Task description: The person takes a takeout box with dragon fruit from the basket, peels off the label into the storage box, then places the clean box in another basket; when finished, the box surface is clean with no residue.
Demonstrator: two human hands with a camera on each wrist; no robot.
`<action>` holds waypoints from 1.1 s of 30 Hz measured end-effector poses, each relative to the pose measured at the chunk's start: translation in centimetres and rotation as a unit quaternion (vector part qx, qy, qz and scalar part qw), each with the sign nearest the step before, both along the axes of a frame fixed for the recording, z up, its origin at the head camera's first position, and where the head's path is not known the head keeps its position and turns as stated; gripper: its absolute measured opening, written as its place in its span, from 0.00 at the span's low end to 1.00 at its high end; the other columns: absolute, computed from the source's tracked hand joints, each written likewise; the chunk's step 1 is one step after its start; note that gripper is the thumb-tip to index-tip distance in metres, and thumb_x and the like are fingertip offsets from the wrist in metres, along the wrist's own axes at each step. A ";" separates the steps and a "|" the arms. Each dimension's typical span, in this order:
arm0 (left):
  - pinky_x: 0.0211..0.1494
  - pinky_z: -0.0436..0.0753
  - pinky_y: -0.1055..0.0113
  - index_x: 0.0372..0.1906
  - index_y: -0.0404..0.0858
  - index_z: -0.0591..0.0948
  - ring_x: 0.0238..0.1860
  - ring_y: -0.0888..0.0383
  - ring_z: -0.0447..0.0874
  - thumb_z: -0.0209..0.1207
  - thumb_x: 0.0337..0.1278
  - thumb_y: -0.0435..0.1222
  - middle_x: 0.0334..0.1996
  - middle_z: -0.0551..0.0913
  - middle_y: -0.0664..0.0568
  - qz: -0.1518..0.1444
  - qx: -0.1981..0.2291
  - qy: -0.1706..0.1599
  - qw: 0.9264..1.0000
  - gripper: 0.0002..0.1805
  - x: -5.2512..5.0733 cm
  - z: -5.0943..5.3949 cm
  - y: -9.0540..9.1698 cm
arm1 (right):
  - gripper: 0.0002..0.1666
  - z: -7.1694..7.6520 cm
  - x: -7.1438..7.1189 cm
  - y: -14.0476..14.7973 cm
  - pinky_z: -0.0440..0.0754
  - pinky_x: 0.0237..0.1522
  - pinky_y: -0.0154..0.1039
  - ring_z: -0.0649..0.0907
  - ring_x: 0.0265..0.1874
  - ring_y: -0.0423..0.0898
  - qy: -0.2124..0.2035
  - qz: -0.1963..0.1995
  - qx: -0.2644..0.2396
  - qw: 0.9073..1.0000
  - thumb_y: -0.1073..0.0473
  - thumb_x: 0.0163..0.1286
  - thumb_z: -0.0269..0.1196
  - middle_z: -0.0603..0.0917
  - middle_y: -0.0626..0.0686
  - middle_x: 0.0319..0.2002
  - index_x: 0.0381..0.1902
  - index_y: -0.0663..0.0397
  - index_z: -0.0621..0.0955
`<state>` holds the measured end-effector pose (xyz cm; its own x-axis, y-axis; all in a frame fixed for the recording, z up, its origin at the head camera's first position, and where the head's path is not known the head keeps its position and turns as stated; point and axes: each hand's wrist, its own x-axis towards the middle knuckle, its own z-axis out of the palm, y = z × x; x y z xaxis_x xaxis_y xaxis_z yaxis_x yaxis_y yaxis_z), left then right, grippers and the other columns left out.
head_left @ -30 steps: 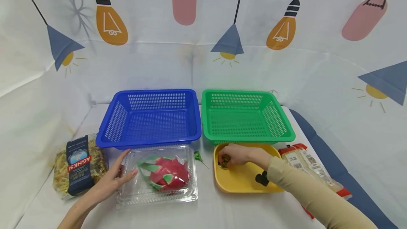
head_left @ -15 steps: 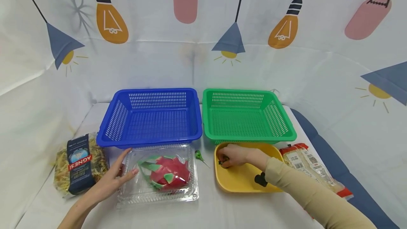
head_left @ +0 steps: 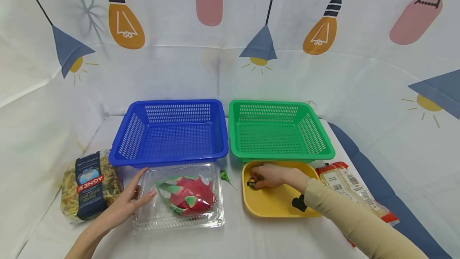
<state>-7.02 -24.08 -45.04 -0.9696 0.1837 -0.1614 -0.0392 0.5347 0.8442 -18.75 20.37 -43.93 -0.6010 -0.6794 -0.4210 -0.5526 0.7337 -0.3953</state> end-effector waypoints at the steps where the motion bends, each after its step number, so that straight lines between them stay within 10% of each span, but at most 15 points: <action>1: 0.26 0.65 0.67 0.80 0.37 0.43 0.25 0.62 0.59 0.58 0.69 0.39 0.26 0.61 0.53 0.001 -0.002 0.000 1.000 0.46 0.0 0.0 0.0 | 0.11 0.0 0.0 0.1 0.68 0.27 0.31 0.70 0.21 0.36 0.001 -0.001 0.001 1.000 0.55 0.70 0.66 0.72 0.42 0.25 0.34 0.51 0.75; 20: 0.27 0.63 0.66 0.80 0.38 0.44 0.26 0.62 0.58 0.58 0.69 0.38 0.26 0.60 0.53 0.002 0.001 0.015 1.000 0.45 -0.1 -0.3 0.0 | 0.07 1.3 0.8 1.8 0.72 0.21 0.31 0.73 0.18 0.37 -0.065 -0.070 0.015 0.995 0.55 0.73 0.63 0.75 0.45 0.21 0.33 0.47 0.77; 33: 0.28 0.64 0.66 0.81 0.41 0.42 0.28 0.61 0.59 0.58 0.69 0.43 0.28 0.60 0.51 0.003 0.012 -0.003 1.000 0.47 -0.1 -0.1 -0.1 | 0.08 4.0 2.6 3.0 0.77 0.28 0.33 0.79 0.25 0.41 -0.064 -0.077 -0.069 0.993 0.52 0.75 0.60 0.84 0.53 0.30 0.42 0.49 0.81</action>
